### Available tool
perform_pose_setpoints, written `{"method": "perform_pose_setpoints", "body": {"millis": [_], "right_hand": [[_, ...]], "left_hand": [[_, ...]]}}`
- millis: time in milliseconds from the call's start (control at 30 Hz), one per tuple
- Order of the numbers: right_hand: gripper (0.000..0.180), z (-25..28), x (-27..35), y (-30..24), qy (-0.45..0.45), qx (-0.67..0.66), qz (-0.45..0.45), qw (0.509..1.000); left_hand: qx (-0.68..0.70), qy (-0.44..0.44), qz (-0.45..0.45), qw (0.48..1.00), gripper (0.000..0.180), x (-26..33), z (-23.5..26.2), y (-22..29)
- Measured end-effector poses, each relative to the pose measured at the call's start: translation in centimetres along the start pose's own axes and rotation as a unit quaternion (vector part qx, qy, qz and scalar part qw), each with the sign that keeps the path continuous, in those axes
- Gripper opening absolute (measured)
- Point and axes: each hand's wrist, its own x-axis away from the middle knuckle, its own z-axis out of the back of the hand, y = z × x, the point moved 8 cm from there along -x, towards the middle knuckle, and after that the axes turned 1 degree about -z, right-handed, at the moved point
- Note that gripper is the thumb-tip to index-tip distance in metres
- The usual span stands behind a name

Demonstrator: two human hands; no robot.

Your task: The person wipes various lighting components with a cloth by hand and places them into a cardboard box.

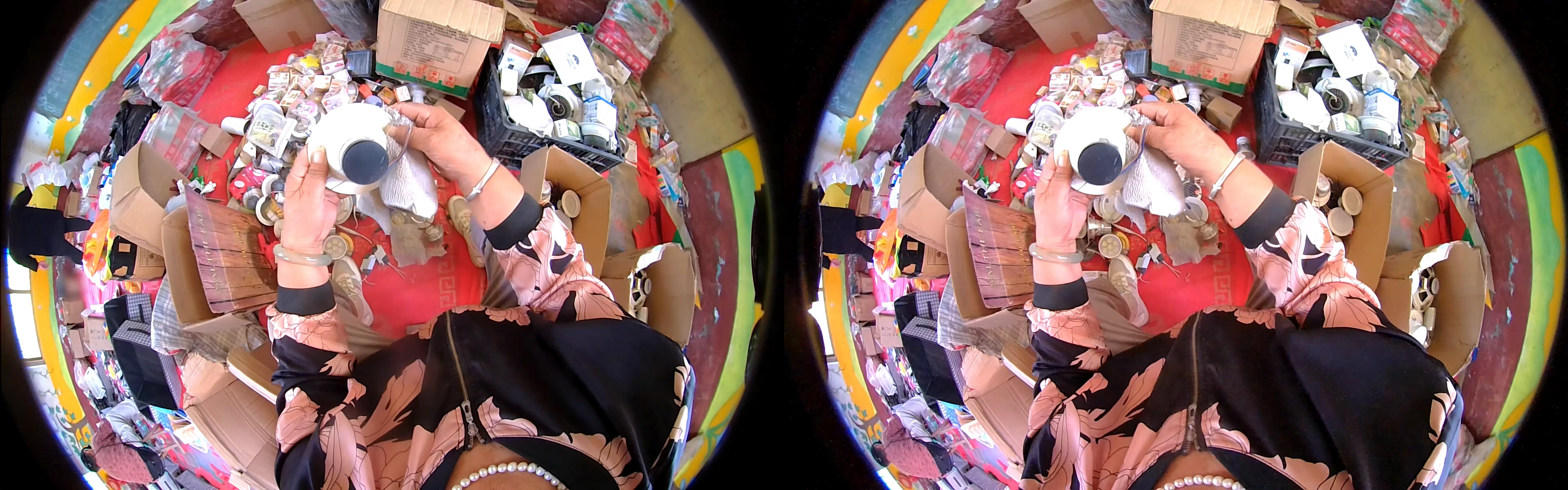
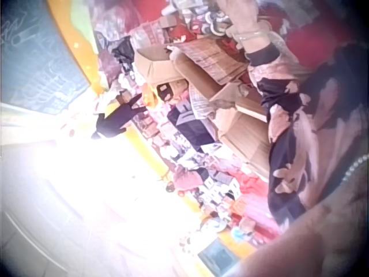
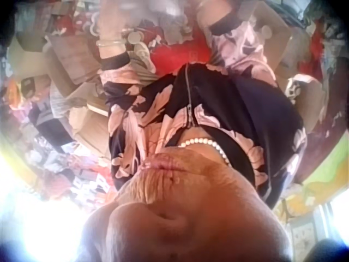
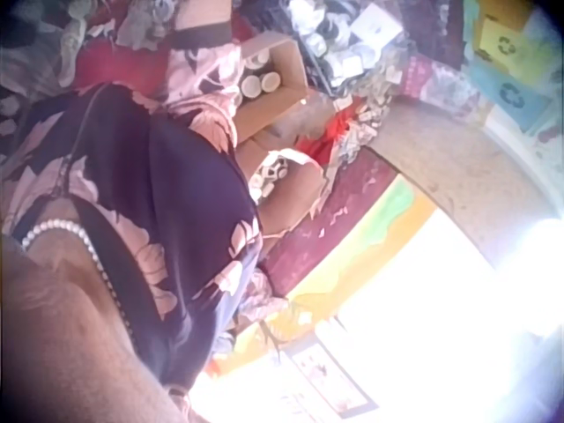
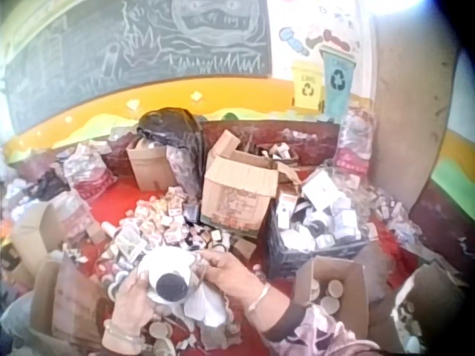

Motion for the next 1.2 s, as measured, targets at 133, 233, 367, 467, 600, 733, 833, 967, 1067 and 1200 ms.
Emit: {"method": "perform_pose_setpoints", "body": {"millis": [133,233,367,467,600,733,833,967,1067,1200], "right_hand": [[0.033,4.1,-0.1,-2.7,0.081,0.16,0.01,0.984],[0.024,7.4,0.7,-4.5,0.18,-0.016,0.063,0.981],[0.028,7.4,1.1,-6.4,0.166,-0.006,0.137,0.977],[0.027,6.0,1.9,-7.6,0.164,0.014,0.191,0.968],[0.026,3.1,3.2,-10.1,0.161,0.132,0.249,0.946],[0.028,-3.9,4.6,-12.0,0.084,0.43,0.418,0.796],[0.023,-6.4,4.0,-9.7,0.042,0.497,0.463,0.733],[0.023,-5.8,2.7,-7.2,-0.013,0.513,0.392,0.763],[0.022,-5.1,2.1,-5.4,-0.066,0.573,0.295,0.762],[0.009,-1.1,1.1,-6.6,-0.05,0.312,0.129,0.94]], "left_hand": [[-0.042,0.021,-0.036,0.998,0.031,0.3,1.3,1.2],[-0.04,0.007,-0.067,0.997,0.03,0.8,1.1,2.5],[-0.062,-0.014,-0.134,0.989,0.03,1.5,0.9,4.2],[-0.064,-0.041,-0.175,0.982,0.029,2.7,0.0,5.9],[-0.083,0.027,-0.152,0.985,0.028,1.8,1.6,5.5],[-0.1,0.056,-0.12,0.986,0.024,1.2,1.9,4.4],[-0.137,0.028,-0.127,0.982,0.022,1.3,0.5,4.2],[-0.13,0.053,-0.131,0.981,0.021,1.0,1.3,3.6],[-0.19,0.051,-0.107,0.975,0.019,1.0,1.6,2.5],[-0.145,0.059,-0.064,0.986,0.019,1.0,2.3,2.0]]}}
